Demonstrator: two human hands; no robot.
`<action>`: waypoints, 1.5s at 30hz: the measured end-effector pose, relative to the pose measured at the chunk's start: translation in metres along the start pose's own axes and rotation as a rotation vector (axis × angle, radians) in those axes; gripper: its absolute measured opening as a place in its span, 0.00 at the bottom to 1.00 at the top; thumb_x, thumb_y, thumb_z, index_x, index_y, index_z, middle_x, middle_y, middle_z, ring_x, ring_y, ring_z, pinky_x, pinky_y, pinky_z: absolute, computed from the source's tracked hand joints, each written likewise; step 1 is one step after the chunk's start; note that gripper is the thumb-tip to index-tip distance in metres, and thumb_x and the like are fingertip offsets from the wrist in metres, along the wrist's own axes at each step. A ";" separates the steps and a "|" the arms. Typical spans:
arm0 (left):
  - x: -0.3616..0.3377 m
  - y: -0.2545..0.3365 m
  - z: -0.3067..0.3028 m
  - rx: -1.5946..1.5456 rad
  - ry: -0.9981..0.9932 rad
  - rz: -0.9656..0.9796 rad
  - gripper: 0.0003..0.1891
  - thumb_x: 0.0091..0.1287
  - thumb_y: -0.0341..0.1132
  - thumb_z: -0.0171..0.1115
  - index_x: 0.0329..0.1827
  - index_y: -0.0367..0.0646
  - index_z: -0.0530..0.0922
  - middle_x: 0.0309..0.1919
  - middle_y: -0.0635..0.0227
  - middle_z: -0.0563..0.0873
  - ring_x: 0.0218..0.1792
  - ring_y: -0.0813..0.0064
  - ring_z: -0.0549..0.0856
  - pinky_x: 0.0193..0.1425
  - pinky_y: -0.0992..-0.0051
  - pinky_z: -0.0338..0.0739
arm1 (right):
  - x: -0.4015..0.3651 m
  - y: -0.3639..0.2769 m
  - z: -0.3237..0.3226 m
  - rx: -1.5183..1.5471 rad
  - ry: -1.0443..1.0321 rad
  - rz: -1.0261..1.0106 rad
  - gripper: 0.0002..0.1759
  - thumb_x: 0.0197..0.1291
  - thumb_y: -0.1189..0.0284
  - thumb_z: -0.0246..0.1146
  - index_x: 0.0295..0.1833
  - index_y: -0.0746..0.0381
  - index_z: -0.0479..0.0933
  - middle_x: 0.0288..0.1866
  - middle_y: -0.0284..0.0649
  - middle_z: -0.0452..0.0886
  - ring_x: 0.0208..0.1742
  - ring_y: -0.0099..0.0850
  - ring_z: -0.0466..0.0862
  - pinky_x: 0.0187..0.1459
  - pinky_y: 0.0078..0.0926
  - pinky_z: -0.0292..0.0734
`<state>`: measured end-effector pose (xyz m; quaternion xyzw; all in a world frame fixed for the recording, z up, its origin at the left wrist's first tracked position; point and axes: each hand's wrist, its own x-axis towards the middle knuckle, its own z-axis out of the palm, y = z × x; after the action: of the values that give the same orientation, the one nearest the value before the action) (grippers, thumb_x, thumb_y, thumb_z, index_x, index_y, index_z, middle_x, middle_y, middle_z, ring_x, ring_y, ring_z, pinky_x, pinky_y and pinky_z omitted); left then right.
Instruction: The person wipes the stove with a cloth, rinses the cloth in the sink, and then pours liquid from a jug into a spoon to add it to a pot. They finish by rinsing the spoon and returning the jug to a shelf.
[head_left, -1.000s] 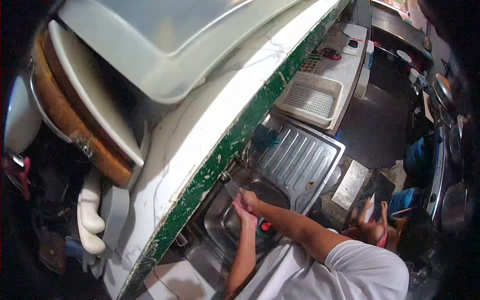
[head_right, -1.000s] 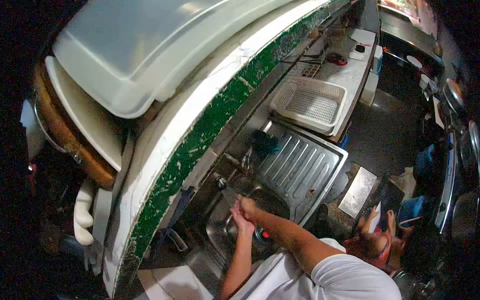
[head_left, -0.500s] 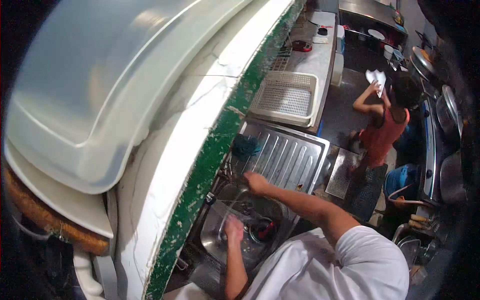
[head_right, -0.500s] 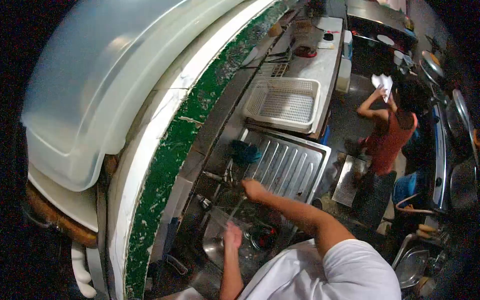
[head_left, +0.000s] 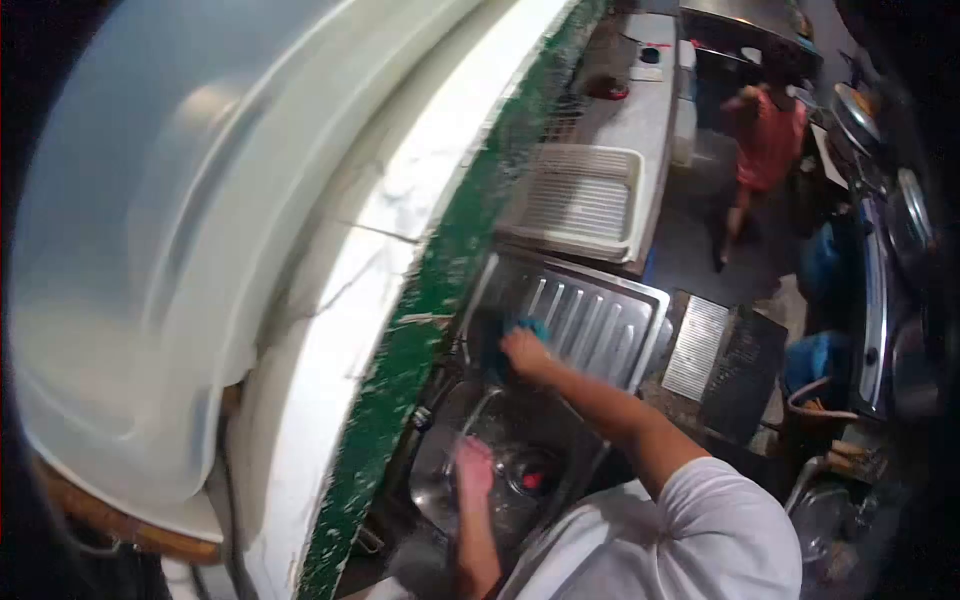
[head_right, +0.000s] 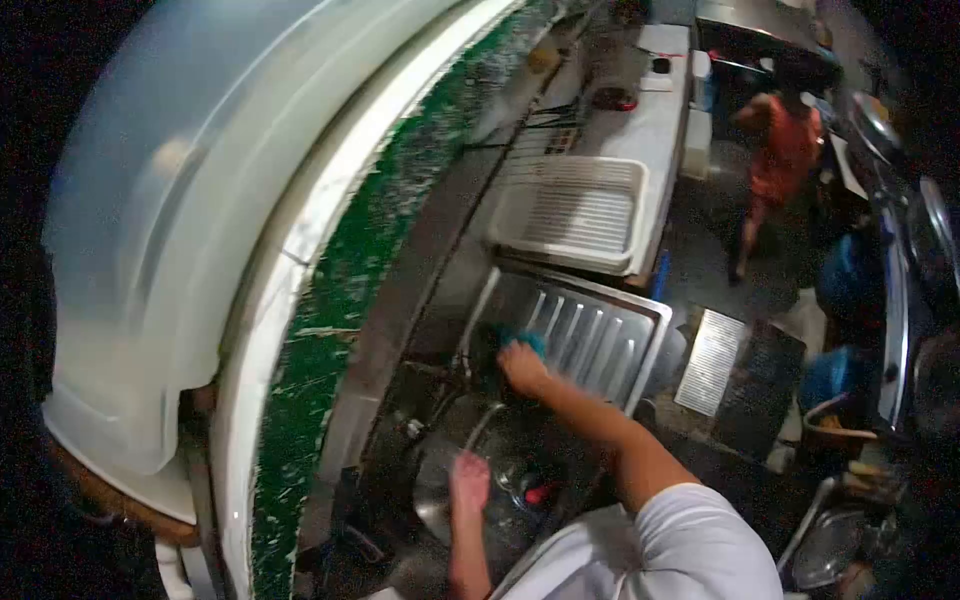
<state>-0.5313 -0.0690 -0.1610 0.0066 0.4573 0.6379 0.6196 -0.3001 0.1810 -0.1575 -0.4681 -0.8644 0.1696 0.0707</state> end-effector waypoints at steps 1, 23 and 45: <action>0.012 0.011 -0.007 -0.208 -0.152 -0.197 0.12 0.83 0.50 0.54 0.42 0.56 0.76 0.27 0.80 0.77 0.28 0.84 0.76 0.30 0.80 0.72 | -0.041 -0.002 0.018 -0.020 0.145 -0.090 0.29 0.67 0.71 0.57 0.74 0.59 0.74 0.67 0.50 0.78 0.66 0.51 0.78 0.64 0.50 0.76; 0.283 0.015 0.161 -0.056 0.107 -0.409 0.33 0.80 0.68 0.44 0.26 0.53 0.76 0.19 0.76 0.79 0.23 0.70 0.80 0.32 0.66 0.79 | -0.146 -0.007 0.017 0.241 0.297 0.293 0.16 0.68 0.69 0.59 0.58 0.64 0.75 0.55 0.54 0.78 0.49 0.51 0.85 0.48 0.53 0.80; 0.053 -0.065 0.212 1.751 0.300 0.921 0.42 0.57 0.28 0.78 0.77 0.42 0.70 0.75 0.52 0.71 0.76 0.52 0.71 0.76 0.51 0.69 | -0.621 0.197 -0.022 0.290 -0.156 1.176 0.31 0.61 0.55 0.72 0.64 0.64 0.82 0.63 0.56 0.83 0.67 0.54 0.81 0.66 0.50 0.77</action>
<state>-0.3712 0.0831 -0.1061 0.5566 0.7924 0.2482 0.0248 0.2029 -0.2322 -0.1851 -0.8386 -0.4320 0.3300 -0.0354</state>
